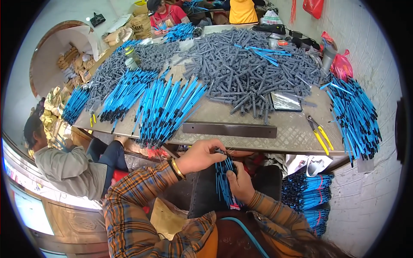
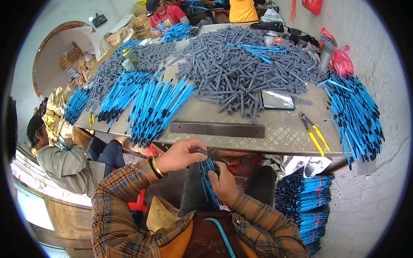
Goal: The person bundles blue plastic strips and uses pliers to secure or trim them.
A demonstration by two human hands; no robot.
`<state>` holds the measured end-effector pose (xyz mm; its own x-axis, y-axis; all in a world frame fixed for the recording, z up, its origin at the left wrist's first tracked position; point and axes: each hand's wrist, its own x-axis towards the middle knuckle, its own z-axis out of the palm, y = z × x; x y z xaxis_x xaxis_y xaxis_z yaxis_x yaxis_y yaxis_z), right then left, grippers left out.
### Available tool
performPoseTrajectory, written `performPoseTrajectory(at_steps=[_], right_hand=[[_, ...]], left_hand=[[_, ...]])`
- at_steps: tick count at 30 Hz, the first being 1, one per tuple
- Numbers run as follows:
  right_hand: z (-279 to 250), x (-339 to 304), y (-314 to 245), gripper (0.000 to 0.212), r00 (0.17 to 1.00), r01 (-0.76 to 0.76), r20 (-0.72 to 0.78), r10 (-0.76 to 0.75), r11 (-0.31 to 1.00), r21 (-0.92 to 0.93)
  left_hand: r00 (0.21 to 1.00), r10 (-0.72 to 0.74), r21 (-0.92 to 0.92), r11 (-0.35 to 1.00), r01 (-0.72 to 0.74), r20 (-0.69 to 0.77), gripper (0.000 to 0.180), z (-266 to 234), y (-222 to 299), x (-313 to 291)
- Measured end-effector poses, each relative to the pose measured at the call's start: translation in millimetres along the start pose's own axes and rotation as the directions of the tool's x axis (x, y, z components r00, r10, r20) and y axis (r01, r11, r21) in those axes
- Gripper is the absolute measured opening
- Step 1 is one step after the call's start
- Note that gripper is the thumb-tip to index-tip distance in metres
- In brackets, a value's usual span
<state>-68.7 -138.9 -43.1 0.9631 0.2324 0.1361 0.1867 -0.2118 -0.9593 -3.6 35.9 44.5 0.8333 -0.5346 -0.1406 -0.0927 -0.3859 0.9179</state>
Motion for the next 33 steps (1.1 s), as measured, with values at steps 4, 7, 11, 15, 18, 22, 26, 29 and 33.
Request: performPoseTrajectory(at_steps=[4,7,11,15,18,22,26,29,33], right_hand=[[-3,0,3,0.026,0.999,0.052,-0.007,-0.052,0.995,-0.085],[-11,17,17,0.025,0.986,0.045,0.160,-0.040,0.999,-0.029],[-23,31,30,0.025,0.942,-0.022,0.334,-0.028,0.989,0.145],[-28,32,26,0.034,0.849,-0.236,0.528,0.023,0.910,0.340],[-29,31,30,0.038,0.836,-0.303,0.545,0.064,0.882,0.362],[-24,23,39,0.034,0.911,-0.149,0.406,0.075,0.977,0.153],[-18,20,33,0.028,0.940,-0.026,0.338,0.039,0.999,-0.043],[-14,13,37,0.025,0.968,0.111,0.225,-0.107,0.994,-0.005],[-15,4,20,0.034,0.961,-0.055,0.267,0.071,0.996,-0.066]], left_hand=[[0.999,0.002,-0.079,0.997,0.001,0.033,0.014,-4,-11,1],[0.997,0.005,-0.151,0.989,0.006,0.073,0.015,-10,-12,5],[0.992,0.038,-0.254,0.967,-0.006,0.121,0.019,-9,-13,5],[0.999,0.020,-0.358,0.934,-0.007,0.034,0.022,-4,-13,2],[1.000,-0.007,-0.482,0.876,-0.008,-0.028,0.021,8,-35,2],[0.992,-0.022,-0.605,0.794,-0.059,-0.127,0.019,37,-46,-1],[0.957,-0.002,-0.543,0.823,-0.164,-0.291,0.020,63,-61,-3],[0.951,0.069,-0.257,0.955,-0.150,-0.302,0.018,68,-74,0],[0.915,0.159,-0.113,0.970,-0.214,-0.370,0.021,70,-65,1]])
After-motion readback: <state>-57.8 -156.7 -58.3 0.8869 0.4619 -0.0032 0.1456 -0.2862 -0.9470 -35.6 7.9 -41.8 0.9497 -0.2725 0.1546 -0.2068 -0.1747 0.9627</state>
